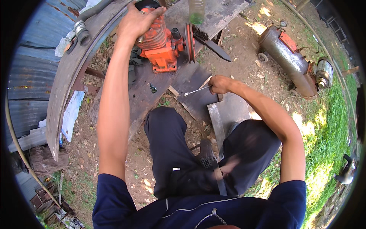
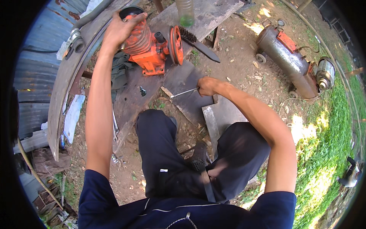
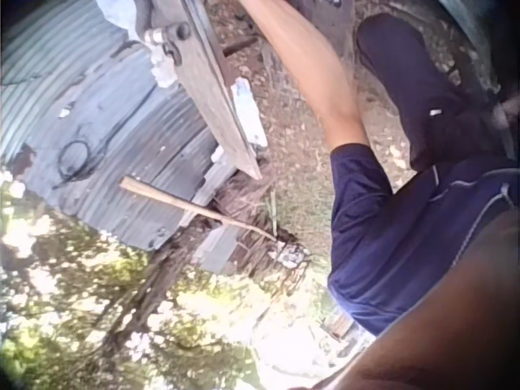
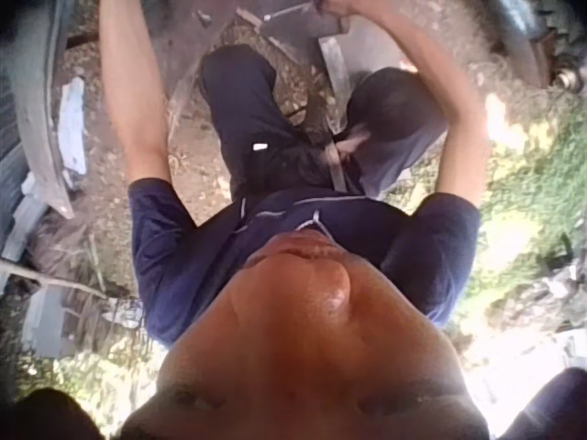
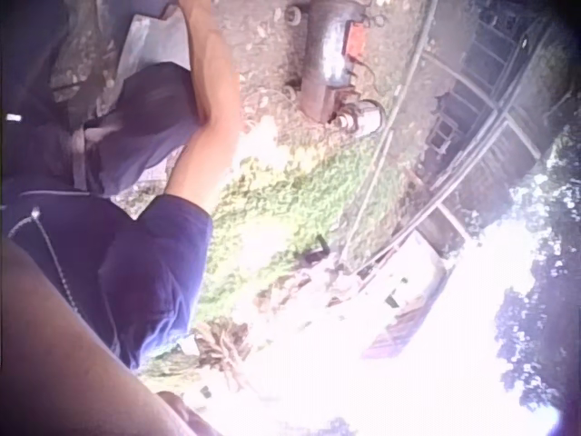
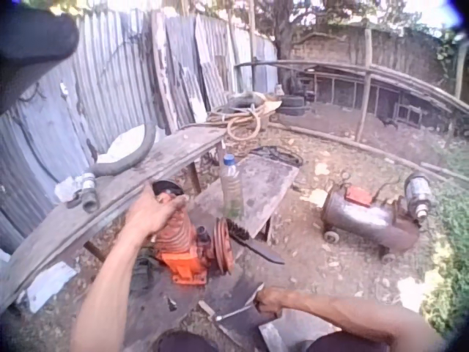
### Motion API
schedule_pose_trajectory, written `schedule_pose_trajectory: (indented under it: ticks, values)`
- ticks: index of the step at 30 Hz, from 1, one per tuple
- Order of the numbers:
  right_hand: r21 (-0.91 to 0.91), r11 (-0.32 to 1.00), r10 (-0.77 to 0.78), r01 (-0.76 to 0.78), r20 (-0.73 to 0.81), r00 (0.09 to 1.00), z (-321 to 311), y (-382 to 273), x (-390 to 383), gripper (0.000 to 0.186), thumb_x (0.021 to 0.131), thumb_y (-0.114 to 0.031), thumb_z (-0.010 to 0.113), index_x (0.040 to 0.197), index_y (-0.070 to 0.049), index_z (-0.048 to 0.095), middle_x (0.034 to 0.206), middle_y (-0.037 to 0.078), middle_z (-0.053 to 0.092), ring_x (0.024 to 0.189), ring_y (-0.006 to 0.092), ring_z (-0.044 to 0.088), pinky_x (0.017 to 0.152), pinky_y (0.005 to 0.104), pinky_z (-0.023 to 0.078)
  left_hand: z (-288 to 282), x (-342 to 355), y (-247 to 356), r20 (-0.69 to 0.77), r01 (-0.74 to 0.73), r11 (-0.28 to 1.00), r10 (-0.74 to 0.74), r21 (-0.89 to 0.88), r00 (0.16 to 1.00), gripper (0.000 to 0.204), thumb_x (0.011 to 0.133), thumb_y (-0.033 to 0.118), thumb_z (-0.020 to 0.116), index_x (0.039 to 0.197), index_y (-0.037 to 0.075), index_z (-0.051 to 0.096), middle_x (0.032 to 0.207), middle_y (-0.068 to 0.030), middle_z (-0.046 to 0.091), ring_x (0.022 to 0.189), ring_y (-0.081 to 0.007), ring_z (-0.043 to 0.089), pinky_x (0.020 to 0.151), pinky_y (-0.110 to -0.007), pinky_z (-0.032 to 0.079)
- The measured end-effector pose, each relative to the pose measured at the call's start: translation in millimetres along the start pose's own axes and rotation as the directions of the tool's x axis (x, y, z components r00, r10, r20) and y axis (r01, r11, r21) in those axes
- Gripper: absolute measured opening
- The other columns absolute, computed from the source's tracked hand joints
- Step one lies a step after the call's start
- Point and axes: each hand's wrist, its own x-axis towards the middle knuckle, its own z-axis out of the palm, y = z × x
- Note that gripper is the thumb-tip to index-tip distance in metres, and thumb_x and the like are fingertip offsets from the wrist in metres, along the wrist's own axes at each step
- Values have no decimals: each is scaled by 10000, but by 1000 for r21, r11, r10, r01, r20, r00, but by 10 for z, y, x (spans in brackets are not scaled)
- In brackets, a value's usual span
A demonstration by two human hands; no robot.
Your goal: The person disassembles and cleans components of a red air compressor pump, using a wrench and a wire brush by hand, while handling small fasteners and a cleaning cloth.
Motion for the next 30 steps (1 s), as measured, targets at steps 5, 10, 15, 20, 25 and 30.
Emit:
schedule_pose_trajectory:
  ticks: [5,10,15,20,25,30]
  values:
    - [-299,948,100,-109,-45,994,-249,-569,-320,227,742,-161,571,859,-17,702,855,217,686,835,392,661,742,478,525,-64,-17,-91,-119,-11,994,24,106,993,1025,711,700,658,1389,-29,416,1261,-289,568,1193,-388,556,994,-420,434]
    - [-265,937,199,-228,-132,971,-335,-685,-576,235,733,-131,545,844,23,682,845,246,673,843,402,659,738,483,526,-140,-454,-45,-386,-120,987,153,108,910,746,801,568,654,1263,-10,558,1158,-265,620,1111,-391,584,950,-429,447]
    - [-222,916,315,-335,-123,941,-546,-968,-890,241,725,-122,528,823,48,669,823,271,657,818,421,654,733,488,522,308,-1427,40,-565,-367,909,200,-199,801,189,879,213,687,916,37,630,824,-66,675,762,-145,630,717,-301,495]
    - [-274,859,398,-433,-175,900,-698,-1292,-1079,275,755,-128,518,903,33,684,877,282,661,872,406,660,779,472,522,758,-1859,261,152,-32,949,83,-312,985,149,880,213,639,913,73,678,791,-119,697,713,-208,676,637,-336,518]
    - [-168,875,418,-455,-215,883,-808,-1139,-1231,296,815,-185,551,990,9,690,916,252,677,896,391,662,800,469,513,838,-1827,596,406,0,993,49,-120,913,349,862,394,634,893,54,705,827,-184,688,787,-356,667,737,-443,502]
    - [123,880,474,-458,-272,837,-791,-1143,-1177,433,965,-387,481,1013,-6,682,867,204,687,799,345,675,745,436,502,867,-1802,411,628,281,955,-164,-91,761,682,915,633,442,951,-8,674,885,-209,685,824,-335,669,768,-437,515]
